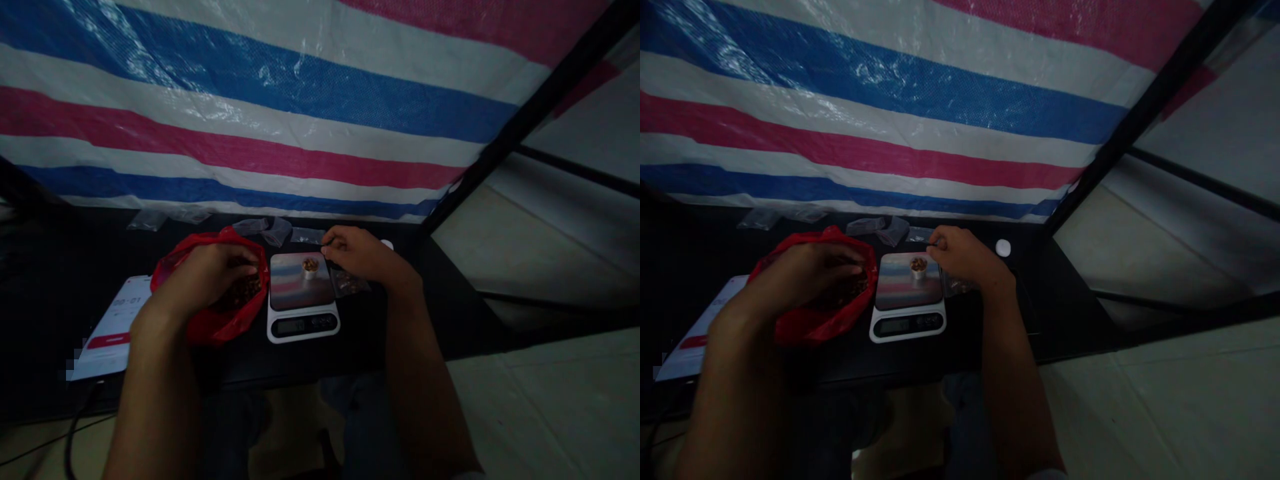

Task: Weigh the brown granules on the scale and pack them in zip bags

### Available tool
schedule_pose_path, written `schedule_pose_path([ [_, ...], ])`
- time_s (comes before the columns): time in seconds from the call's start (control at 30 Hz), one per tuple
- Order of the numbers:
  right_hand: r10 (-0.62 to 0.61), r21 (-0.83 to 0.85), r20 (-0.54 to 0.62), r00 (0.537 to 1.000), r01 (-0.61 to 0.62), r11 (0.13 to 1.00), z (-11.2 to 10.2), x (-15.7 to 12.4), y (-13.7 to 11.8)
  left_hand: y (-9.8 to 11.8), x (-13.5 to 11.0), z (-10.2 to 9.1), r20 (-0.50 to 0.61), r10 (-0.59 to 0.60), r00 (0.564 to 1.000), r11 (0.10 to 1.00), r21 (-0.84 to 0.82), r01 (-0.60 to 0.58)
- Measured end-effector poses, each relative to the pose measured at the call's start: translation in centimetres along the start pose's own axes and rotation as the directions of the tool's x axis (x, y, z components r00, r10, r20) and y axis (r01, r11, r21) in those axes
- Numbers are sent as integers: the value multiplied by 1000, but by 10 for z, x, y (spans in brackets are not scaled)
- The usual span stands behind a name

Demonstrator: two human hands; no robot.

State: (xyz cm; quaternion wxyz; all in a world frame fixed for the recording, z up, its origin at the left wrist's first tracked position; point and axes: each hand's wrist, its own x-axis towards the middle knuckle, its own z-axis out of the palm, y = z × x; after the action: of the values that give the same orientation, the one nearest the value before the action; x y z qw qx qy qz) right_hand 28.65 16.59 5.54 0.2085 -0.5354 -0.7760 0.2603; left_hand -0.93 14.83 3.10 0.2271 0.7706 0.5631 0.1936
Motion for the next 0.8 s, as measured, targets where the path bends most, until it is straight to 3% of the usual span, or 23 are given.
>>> schedule_pose_path([
  [0.17,13,-38,-5,1000,-14,999,1,1,-4,19,7,8,-56,137,989,989,-55,-140],
  [0.4,28,-56,44,999,-26,998,3,1,-5,53,29,35,-103,367,925,916,-132,-378],
  [0.53,36,-65,76,996,-31,997,3,1,-2,65,37,47,-76,393,916,913,-89,-399],
  [0.8,25,-41,110,994,-21,999,4,1,-1,64,39,56,-33,382,923,923,-34,-383],
])
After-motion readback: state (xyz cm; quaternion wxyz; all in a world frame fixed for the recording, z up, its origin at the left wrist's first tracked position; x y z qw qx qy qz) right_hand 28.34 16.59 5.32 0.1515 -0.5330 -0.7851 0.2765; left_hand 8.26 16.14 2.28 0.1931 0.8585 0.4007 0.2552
